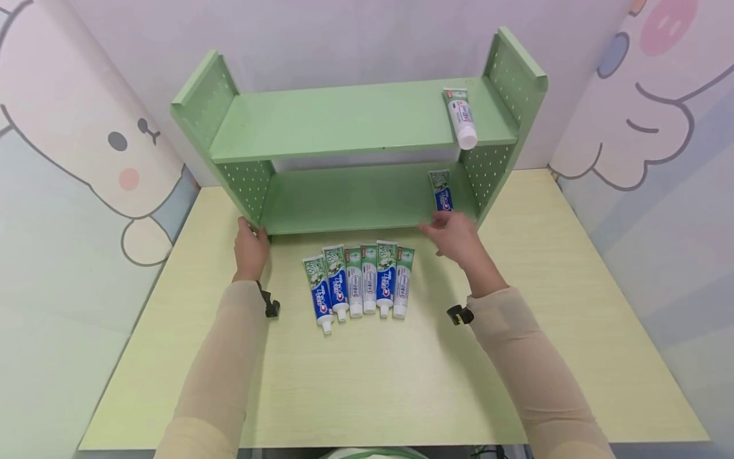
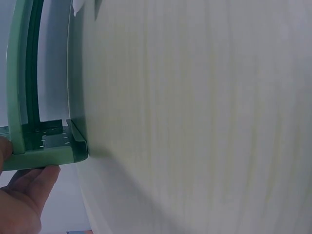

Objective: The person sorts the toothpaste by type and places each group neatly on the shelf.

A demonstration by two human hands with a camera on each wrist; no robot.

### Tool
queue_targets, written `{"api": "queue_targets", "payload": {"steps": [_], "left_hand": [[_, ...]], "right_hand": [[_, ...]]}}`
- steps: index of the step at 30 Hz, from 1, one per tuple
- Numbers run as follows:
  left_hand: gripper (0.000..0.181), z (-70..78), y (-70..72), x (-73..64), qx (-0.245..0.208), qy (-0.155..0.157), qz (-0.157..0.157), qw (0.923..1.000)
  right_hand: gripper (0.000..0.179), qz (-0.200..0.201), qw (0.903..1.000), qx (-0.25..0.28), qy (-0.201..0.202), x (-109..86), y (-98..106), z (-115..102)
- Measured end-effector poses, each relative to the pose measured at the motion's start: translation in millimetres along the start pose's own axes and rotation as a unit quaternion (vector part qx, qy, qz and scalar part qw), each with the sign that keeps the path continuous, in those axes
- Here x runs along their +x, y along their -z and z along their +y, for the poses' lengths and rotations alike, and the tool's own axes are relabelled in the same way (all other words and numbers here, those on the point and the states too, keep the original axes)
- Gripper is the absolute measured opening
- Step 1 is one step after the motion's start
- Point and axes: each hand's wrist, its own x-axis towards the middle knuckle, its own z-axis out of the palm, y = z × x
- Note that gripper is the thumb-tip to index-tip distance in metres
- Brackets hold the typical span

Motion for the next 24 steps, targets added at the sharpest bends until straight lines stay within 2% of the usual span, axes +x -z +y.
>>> {"api": "queue_targets", "payload": {"steps": [18, 24], "left_hand": [[0.036, -3.0, -0.8, 1.9, -0.003, 0.011, -0.006, 0.9999], [0.034, -3.3, -0.7, 1.1, 0.003, -0.002, 0.000, 1.0000]], "right_hand": [[0.061, -0.043, 0.9983, -0.021, -0.034, 1.7, -23, 16], [0.060, -0.044, 0.9983, -0.014, -0.035, 2.3, -29, 20]]}}
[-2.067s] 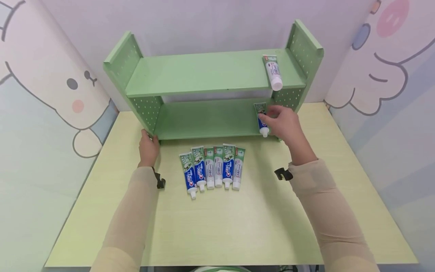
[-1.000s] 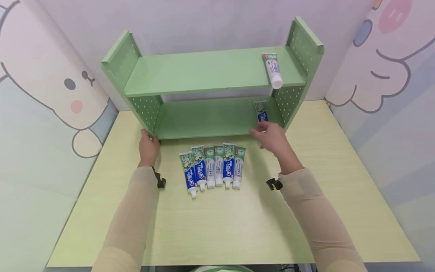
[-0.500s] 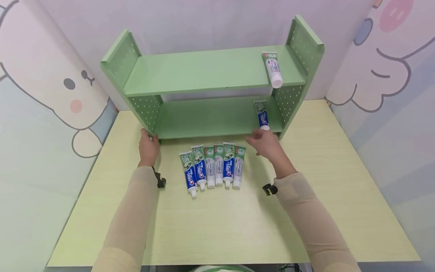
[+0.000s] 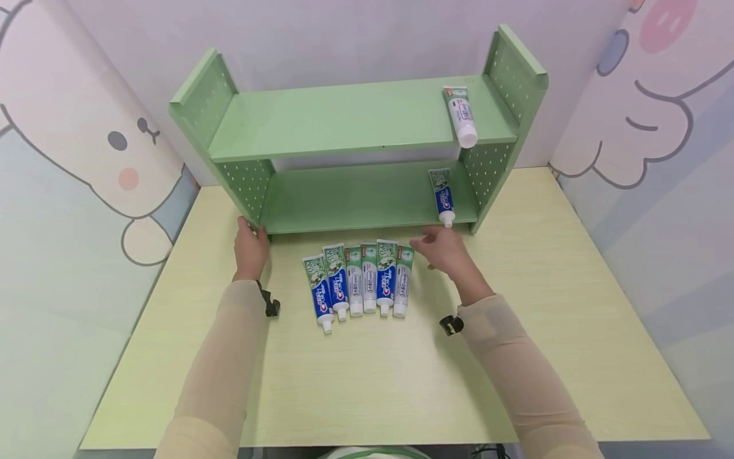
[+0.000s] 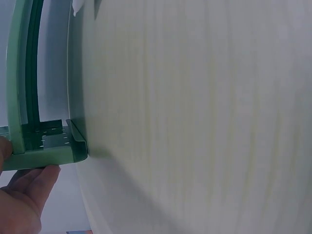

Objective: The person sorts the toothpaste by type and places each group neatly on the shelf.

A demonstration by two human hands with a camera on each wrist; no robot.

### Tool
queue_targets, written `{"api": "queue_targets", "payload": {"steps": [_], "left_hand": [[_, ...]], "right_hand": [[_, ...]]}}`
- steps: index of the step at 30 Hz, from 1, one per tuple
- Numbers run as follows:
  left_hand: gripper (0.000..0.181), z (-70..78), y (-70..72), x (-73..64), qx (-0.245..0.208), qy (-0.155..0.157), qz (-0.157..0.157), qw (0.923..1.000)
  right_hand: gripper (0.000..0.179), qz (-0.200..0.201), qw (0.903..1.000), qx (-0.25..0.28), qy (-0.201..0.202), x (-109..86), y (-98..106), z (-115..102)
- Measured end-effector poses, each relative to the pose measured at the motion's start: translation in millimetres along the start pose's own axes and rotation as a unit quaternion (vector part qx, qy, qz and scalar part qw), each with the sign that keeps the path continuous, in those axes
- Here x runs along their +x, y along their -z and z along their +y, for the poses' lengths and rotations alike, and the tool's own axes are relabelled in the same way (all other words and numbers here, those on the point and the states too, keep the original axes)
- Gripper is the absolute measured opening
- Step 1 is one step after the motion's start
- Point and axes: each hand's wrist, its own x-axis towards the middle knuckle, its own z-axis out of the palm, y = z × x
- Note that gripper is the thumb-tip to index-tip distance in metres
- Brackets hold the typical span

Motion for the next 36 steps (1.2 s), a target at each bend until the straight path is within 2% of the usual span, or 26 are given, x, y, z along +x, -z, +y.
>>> {"api": "queue_targets", "payload": {"steps": [4, 15, 36], "left_hand": [[0.034, 0.0, 0.3, -0.8, 0.003, -0.007, 0.004, 1.0000], [0.034, 2.9, 1.6, -1.3, -0.006, 0.000, -0.005, 1.0000], [0.035, 3.1, 1.6, -1.1, -0.001, -0.001, 0.001, 1.0000]], "right_hand": [[0.060, -0.005, 1.0000, 0.006, -0.004, 0.8, -3, 2], [0.056, -0.015, 0.9996, 0.017, -0.016, 2.2, -17, 8], [0.059, -0.046, 0.9968, -0.023, -0.062, 6.4, -34, 14]]}}
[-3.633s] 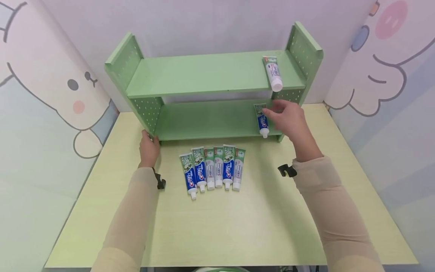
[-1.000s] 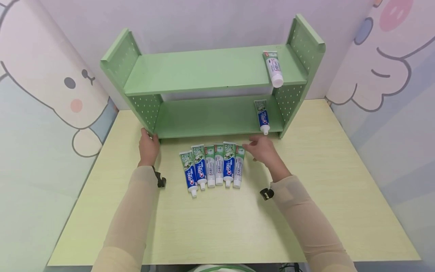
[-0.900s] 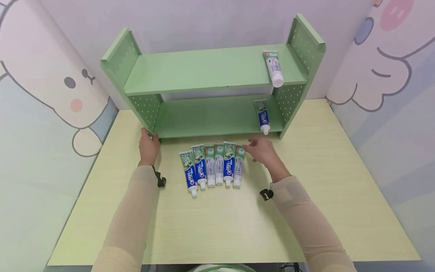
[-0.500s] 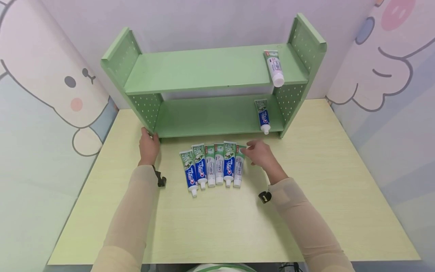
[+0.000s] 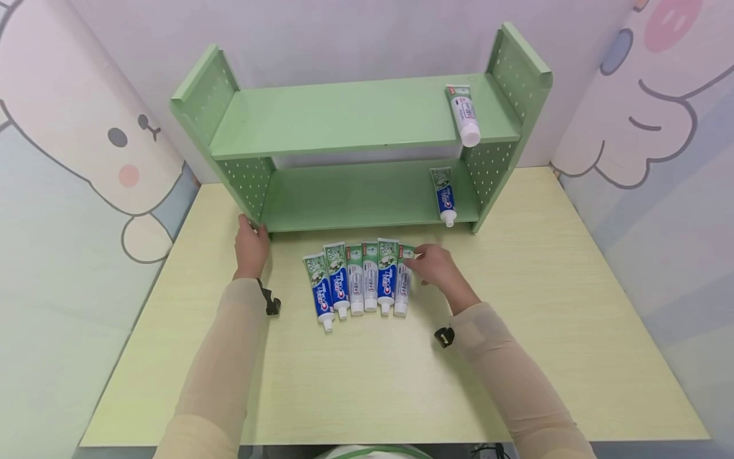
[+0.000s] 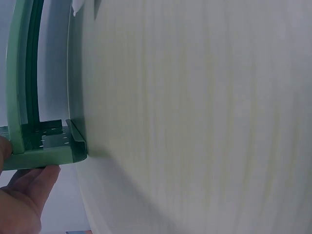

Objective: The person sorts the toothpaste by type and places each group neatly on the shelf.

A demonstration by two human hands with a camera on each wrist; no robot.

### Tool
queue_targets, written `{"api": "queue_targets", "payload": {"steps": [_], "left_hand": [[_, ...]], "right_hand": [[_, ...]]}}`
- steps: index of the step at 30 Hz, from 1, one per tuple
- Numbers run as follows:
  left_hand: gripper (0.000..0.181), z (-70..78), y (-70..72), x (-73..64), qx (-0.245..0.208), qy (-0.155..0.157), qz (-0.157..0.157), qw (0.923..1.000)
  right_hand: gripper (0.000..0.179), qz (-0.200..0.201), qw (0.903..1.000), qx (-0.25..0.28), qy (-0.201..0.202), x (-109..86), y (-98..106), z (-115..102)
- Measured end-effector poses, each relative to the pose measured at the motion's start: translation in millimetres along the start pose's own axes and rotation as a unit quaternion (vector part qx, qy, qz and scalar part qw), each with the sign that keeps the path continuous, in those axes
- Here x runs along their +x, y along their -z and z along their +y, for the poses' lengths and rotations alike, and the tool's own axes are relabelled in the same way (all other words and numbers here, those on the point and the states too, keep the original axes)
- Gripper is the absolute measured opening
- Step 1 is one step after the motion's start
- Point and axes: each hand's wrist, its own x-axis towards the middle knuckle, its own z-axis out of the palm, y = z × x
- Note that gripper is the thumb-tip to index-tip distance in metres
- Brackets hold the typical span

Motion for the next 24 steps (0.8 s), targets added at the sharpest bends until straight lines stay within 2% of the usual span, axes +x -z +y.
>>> {"api": "queue_targets", "payload": {"steps": [7, 13, 24], "left_hand": [[0.036, -1.7, -1.2, 0.2, 0.001, 0.000, 0.001, 1.0000], [0.037, -2.9, -1.7, 0.5, 0.003, -0.002, 0.001, 1.0000], [0.036, -2.3, -1.4, 0.0, 0.007, -0.004, 0.005, 1.0000]], "right_hand": [[0.058, -0.007, 0.9999, -0.009, -0.003, 2.0, -5, 2], [0.060, -0.012, 0.9994, -0.021, -0.024, 3.5, -11, 5], [0.061, -0.017, 0.9985, -0.011, -0.051, 7.9, -18, 11]]}}
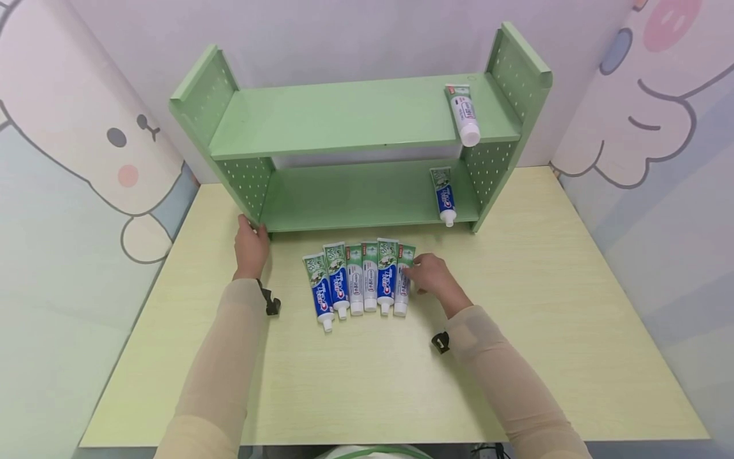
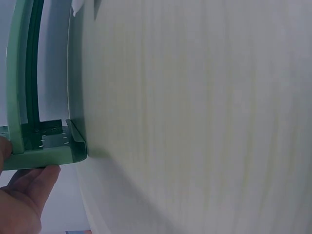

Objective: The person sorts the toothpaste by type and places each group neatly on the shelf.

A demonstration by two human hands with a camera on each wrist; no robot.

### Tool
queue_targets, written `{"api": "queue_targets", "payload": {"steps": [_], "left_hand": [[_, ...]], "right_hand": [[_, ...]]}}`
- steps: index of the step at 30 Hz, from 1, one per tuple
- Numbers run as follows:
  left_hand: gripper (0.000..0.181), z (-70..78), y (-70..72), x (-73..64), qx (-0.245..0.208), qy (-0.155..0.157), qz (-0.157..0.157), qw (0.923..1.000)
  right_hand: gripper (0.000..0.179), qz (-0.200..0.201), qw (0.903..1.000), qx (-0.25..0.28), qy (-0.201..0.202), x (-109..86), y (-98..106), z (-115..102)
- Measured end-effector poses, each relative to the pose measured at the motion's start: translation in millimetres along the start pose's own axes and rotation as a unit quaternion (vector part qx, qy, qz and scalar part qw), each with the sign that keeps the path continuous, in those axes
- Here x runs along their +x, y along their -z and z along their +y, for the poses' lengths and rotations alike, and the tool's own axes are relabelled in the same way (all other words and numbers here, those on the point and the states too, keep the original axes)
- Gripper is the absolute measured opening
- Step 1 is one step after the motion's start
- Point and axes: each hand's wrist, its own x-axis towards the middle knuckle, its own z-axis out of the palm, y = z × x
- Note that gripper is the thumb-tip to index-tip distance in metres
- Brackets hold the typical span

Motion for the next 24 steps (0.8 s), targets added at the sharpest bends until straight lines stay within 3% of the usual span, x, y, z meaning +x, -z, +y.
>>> {"api": "queue_targets", "payload": {"steps": [15, 24], "left_hand": [[0.036, 0.5, 0.8, -0.5, 0.000, 0.000, -0.004, 1.0000], [0.034, -0.4, 0.0, 0.4, -0.005, -0.006, 0.001, 1.0000]], "right_hand": [[0.066, -0.007, 0.9996, 0.025, -0.007, 0.8, -11, -1], [0.058, -0.008, 0.9991, 0.038, -0.015, 0.4, -20, -3]]}}
